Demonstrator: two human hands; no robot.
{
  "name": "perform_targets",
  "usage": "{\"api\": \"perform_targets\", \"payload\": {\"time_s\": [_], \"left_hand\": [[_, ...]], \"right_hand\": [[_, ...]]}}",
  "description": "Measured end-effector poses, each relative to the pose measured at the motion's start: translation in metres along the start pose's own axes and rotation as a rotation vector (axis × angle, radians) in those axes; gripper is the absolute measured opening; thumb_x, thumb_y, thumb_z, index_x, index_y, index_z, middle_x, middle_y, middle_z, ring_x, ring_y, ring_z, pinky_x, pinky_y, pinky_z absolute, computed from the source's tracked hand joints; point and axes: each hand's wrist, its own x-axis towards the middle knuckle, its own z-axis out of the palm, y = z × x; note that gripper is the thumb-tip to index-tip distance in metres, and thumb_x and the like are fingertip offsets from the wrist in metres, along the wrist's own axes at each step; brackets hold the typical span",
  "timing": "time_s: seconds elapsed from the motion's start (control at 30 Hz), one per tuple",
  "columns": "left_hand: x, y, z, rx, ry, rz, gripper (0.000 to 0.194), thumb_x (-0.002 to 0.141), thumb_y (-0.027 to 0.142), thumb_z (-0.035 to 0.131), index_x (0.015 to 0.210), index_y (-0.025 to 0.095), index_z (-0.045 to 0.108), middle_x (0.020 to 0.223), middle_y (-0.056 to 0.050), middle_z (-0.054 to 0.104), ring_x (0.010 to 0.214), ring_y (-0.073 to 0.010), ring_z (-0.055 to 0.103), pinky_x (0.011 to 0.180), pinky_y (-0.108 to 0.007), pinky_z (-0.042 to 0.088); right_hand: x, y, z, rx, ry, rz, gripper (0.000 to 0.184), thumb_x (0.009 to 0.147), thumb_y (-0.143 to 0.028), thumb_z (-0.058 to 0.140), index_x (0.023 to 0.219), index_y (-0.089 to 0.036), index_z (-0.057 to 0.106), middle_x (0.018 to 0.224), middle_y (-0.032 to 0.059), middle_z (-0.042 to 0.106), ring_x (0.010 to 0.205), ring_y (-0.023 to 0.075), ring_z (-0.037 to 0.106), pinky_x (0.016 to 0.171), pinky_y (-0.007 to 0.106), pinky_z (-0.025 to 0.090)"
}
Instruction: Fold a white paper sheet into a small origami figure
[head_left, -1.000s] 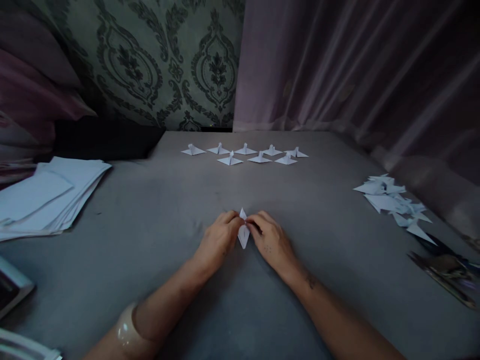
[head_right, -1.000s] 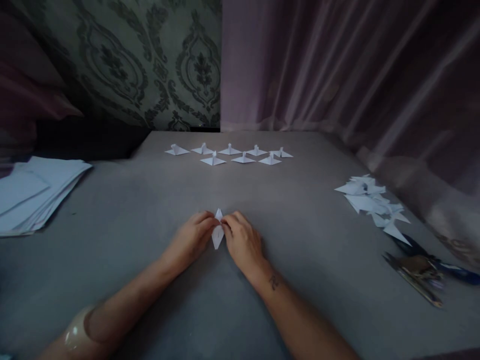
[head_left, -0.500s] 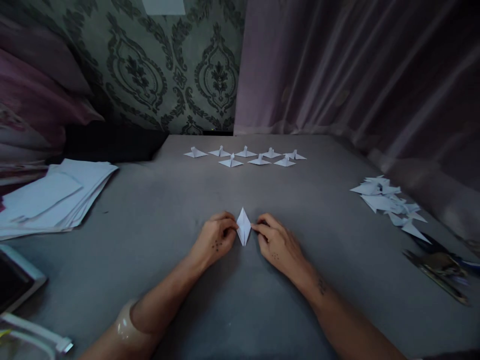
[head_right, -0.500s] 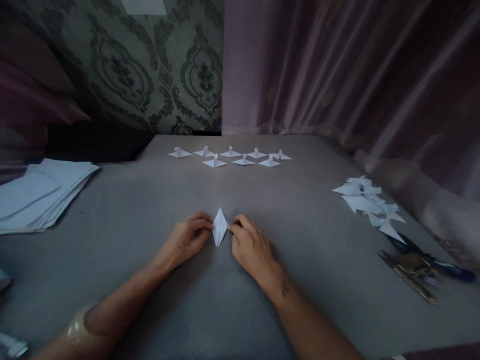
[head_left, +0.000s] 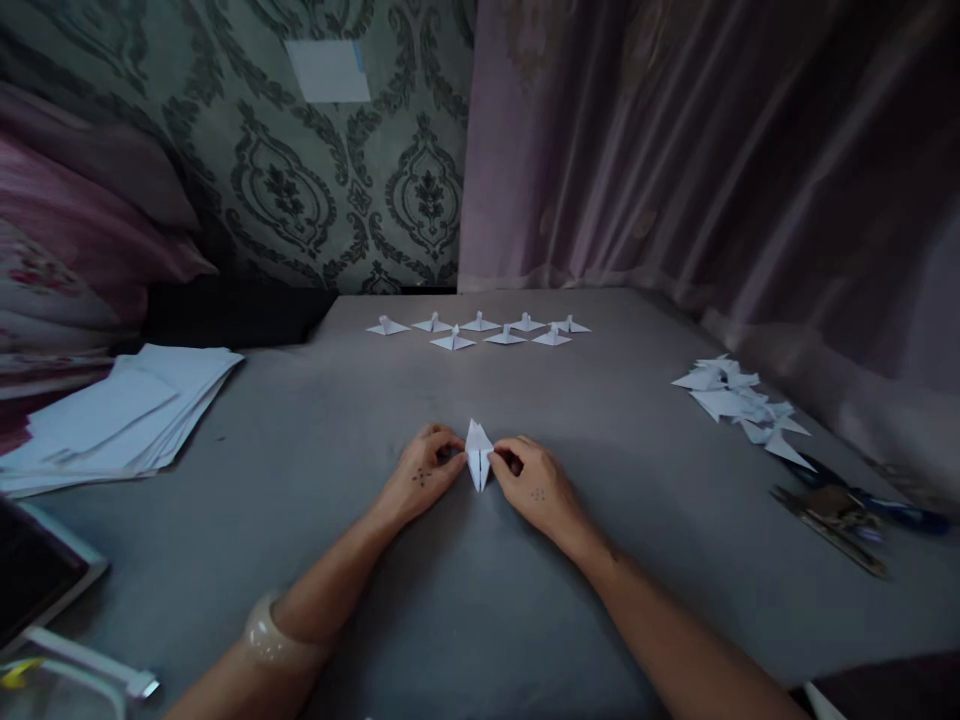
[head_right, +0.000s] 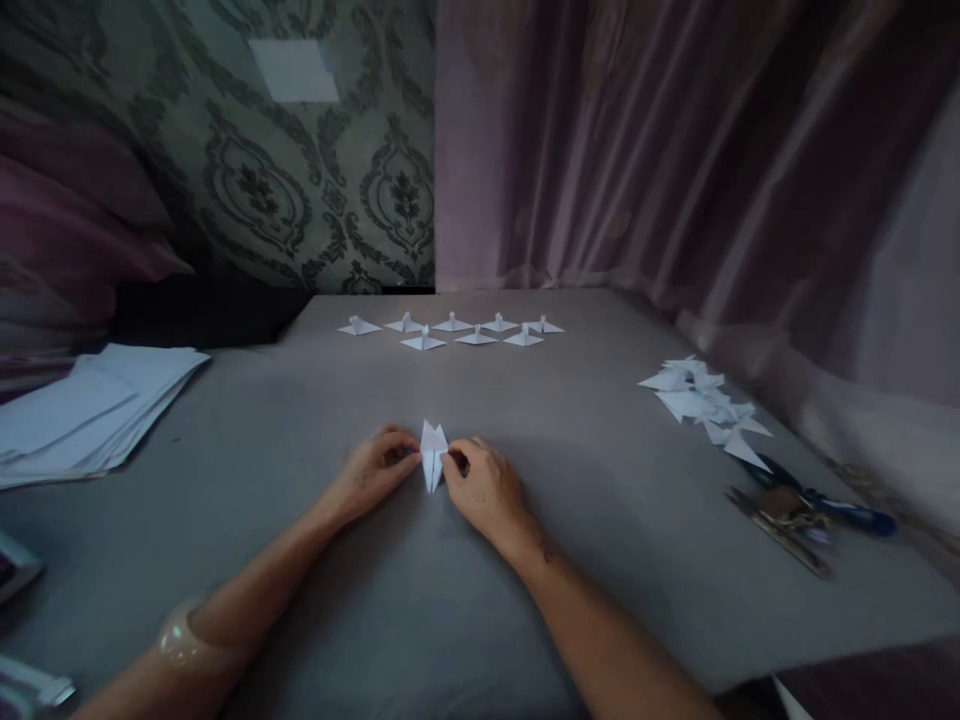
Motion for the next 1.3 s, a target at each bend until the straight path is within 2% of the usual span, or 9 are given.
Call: {"api": "perform_targets", "payload": {"time_s": [0.13, 0.27, 0.4, 0.6, 0.73, 1.0, 1.1, 1.2, 1.3], "left_hand": [[0.0, 0.011, -0.002, -0.21, 0.042, 0.013, 0.017, 0.077, 0.032, 0.062, 0.082, 0.016, 0.066, 0.09, -0.005, 0.059, 0.082, -0.0167, 0.057, 0.073, -0.028, 0.045], [-0.005, 0.025, -0.005, -0.508, 0.07, 0.074, 0.017, 0.075, 0.03, 0.066, 0.085, 0.016, 0.066, 0.102, -0.007, 0.058, 0.092, -0.0174, 0.057, 0.077, -0.027, 0.046], [-0.01, 0.036, -0.007, -0.59, 0.106, 0.112, 0.01, 0.078, 0.024, 0.065, 0.083, 0.016, 0.067, 0.097, -0.006, 0.06, 0.09, -0.0162, 0.057, 0.079, -0.025, 0.044], [-0.012, 0.038, 0.0, -0.542, 0.183, 0.235, 0.005, 0.08, 0.019, 0.063, 0.083, 0.016, 0.064, 0.087, -0.004, 0.061, 0.08, -0.0136, 0.057, 0.075, -0.024, 0.045], [-0.014, 0.036, 0.005, -0.613, 0.223, 0.214, 0.018, 0.078, 0.02, 0.067, 0.093, 0.018, 0.057, 0.084, -0.002, 0.061, 0.074, -0.012, 0.056, 0.072, -0.023, 0.045], [-0.015, 0.03, 0.004, -0.606, 0.03, 0.132, 0.013, 0.082, 0.027, 0.065, 0.086, 0.016, 0.065, 0.08, -0.003, 0.062, 0.076, -0.0131, 0.056, 0.073, -0.024, 0.043], [-0.014, 0.033, 0.003, -0.629, 0.011, 0.157, 0.013, 0.079, 0.027, 0.068, 0.08, 0.015, 0.065, 0.087, -0.005, 0.06, 0.082, -0.0141, 0.055, 0.077, -0.026, 0.043], [-0.013, 0.035, 0.005, -0.753, 0.005, 0.155, 0.017, 0.075, 0.027, 0.073, 0.08, 0.015, 0.062, 0.097, -0.006, 0.058, 0.091, -0.016, 0.056, 0.081, -0.027, 0.044], [-0.012, 0.036, 0.009, -0.914, -0.027, 0.07, 0.025, 0.073, 0.029, 0.075, 0.089, 0.017, 0.059, 0.089, -0.004, 0.062, 0.083, -0.0141, 0.058, 0.074, -0.026, 0.045]], "right_hand": [[0.004, 0.003, 0.0, 0.259, 0.03, 0.081, 0.016, 0.081, -0.031, 0.057, 0.083, -0.019, 0.069, 0.077, 0.0029, 0.067, 0.069, 0.0148, 0.058, 0.066, 0.026, 0.042], [0.008, 0.004, -0.01, 0.55, -0.04, 0.107, 0.022, 0.08, -0.038, 0.061, 0.087, -0.019, 0.069, 0.073, 0.0012, 0.065, 0.066, 0.0136, 0.055, 0.062, 0.025, 0.041], [0.008, -0.002, -0.022, 0.679, -0.083, 0.118, 0.023, 0.078, -0.04, 0.064, 0.086, -0.018, 0.067, 0.068, -0.0014, 0.059, 0.06, 0.0108, 0.049, 0.058, 0.023, 0.037], [0.004, -0.008, -0.026, 0.656, -0.056, 0.071, 0.024, 0.078, -0.04, 0.064, 0.087, -0.018, 0.065, 0.073, 0.0007, 0.06, 0.065, 0.0123, 0.05, 0.06, 0.025, 0.038], [0.002, -0.009, -0.026, 0.613, -0.039, 0.013, 0.021, 0.08, -0.039, 0.062, 0.085, -0.018, 0.065, 0.071, 0.0001, 0.057, 0.064, 0.0123, 0.049, 0.059, 0.024, 0.038], [0.0, -0.015, -0.033, 0.533, -0.121, -0.153, 0.006, 0.081, -0.024, 0.061, 0.084, -0.02, 0.063, 0.078, -0.0003, 0.055, 0.07, 0.0123, 0.052, 0.064, 0.023, 0.041], [0.0, -0.014, -0.037, 0.541, -0.186, -0.177, 0.007, 0.082, -0.023, 0.06, 0.085, -0.02, 0.065, 0.081, 0.0003, 0.057, 0.072, 0.0124, 0.053, 0.068, 0.024, 0.042], [0.001, -0.012, -0.037, 0.554, -0.244, -0.155, 0.011, 0.082, -0.027, 0.06, 0.086, -0.019, 0.067, 0.081, 0.0008, 0.06, 0.074, 0.0131, 0.054, 0.07, 0.026, 0.043], [0.001, -0.011, -0.034, 0.587, -0.254, -0.043, 0.016, 0.08, -0.031, 0.062, 0.087, -0.018, 0.069, 0.078, 0.0015, 0.065, 0.073, 0.0141, 0.058, 0.07, 0.027, 0.044]]}}
